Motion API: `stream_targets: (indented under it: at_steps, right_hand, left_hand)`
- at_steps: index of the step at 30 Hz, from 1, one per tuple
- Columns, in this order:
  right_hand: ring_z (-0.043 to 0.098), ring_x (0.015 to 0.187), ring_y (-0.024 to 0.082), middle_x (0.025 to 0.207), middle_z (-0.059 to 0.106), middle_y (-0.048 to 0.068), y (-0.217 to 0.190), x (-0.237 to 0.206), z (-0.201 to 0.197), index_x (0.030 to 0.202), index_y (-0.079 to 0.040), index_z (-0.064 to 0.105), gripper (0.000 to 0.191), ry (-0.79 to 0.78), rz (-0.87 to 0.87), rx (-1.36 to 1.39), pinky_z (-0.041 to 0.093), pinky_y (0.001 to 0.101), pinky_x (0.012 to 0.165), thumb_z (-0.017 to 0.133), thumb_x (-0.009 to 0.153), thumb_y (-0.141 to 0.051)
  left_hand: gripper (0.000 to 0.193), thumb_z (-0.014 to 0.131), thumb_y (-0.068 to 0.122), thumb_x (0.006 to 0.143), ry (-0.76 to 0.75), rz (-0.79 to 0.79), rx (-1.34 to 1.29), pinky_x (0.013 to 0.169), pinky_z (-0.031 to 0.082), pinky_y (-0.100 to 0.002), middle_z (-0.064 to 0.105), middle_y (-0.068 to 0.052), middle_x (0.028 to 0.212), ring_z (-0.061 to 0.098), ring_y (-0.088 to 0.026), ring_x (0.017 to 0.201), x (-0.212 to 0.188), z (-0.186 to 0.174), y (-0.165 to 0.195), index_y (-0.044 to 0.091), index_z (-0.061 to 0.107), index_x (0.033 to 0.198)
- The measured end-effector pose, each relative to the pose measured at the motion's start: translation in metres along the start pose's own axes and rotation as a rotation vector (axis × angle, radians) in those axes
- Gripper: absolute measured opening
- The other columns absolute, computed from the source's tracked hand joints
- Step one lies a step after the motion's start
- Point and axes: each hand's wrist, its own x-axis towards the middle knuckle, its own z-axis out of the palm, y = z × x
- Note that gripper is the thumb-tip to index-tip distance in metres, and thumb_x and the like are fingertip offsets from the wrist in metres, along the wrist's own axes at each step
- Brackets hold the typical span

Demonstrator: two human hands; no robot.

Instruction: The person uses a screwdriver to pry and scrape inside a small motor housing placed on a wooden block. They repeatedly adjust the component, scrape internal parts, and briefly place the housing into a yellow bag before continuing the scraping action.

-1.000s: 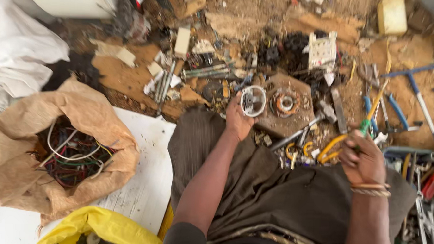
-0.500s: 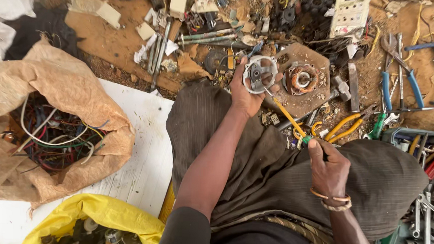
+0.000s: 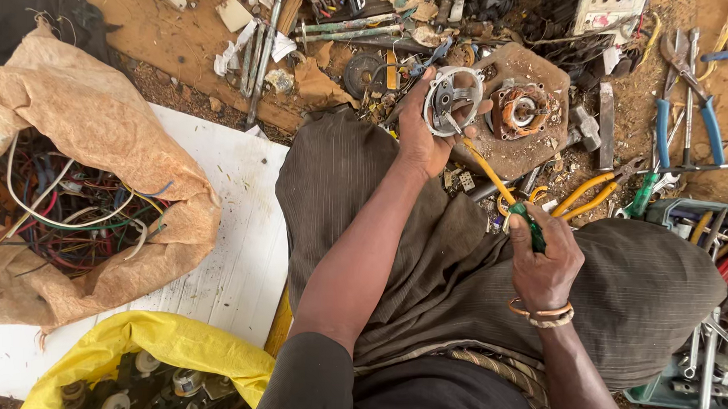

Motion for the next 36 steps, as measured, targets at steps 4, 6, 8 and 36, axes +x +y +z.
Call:
stream_targets:
  at_steps: [4, 6, 8, 36]
  right_hand:
    - [0.061, 0.073, 0.015, 0.091, 0.067, 0.008, 0.002, 0.003, -0.001, 0.123, -0.002, 0.074, 0.031, 0.018, -0.008, -0.030, 0.048, 0.0301, 0.061, 0.079, 0.101, -0.023]
    - [0.061, 0.074, 0.015, 0.090, 0.066, 0.009, 0.004, 0.004, -0.002, 0.123, -0.002, 0.075, 0.031, 0.028, -0.039, -0.054, 0.047, 0.0308, 0.062, 0.080, 0.100, -0.022]
    - [0.061, 0.075, 0.016, 0.090, 0.066, 0.009, 0.007, 0.005, -0.004, 0.122, -0.001, 0.076, 0.031, 0.031, -0.091, -0.074, 0.047, 0.0306, 0.061, 0.082, 0.099, -0.020]
    - [0.073, 0.088, 0.024, 0.104, 0.075, 0.013, -0.012, 0.037, -0.035, 0.123, -0.010, 0.076, 0.032, -0.223, -0.088, -0.109, 0.057, 0.0361, 0.075, 0.081, 0.094, -0.022]
  left_hand:
    - [0.054, 0.050, 0.050, 0.104, 0.033, -0.012, 0.035, 0.054, 0.059, -0.034, 0.076, -0.016, 0.099, 0.076, -0.032, 0.092, 0.003, -0.002, -0.002, 0.001, 0.068, 0.116]
    - [0.054, 0.051, 0.051, 0.103, 0.042, -0.013, 0.068, 0.054, 0.059, -0.034, 0.076, -0.014, 0.100, 0.076, -0.031, 0.092, 0.004, -0.004, -0.003, 0.002, 0.067, 0.117]
    - [0.053, 0.053, 0.051, 0.103, 0.039, -0.009, 0.107, 0.055, 0.058, -0.033, 0.075, -0.012, 0.102, 0.076, -0.030, 0.093, 0.005, -0.007, -0.005, 0.002, 0.066, 0.118]
    - [0.050, 0.048, 0.049, 0.108, -0.080, -0.057, 0.065, 0.058, 0.060, -0.033, 0.073, -0.021, 0.116, 0.075, -0.035, 0.100, 0.010, -0.014, -0.019, 0.005, 0.071, 0.114]
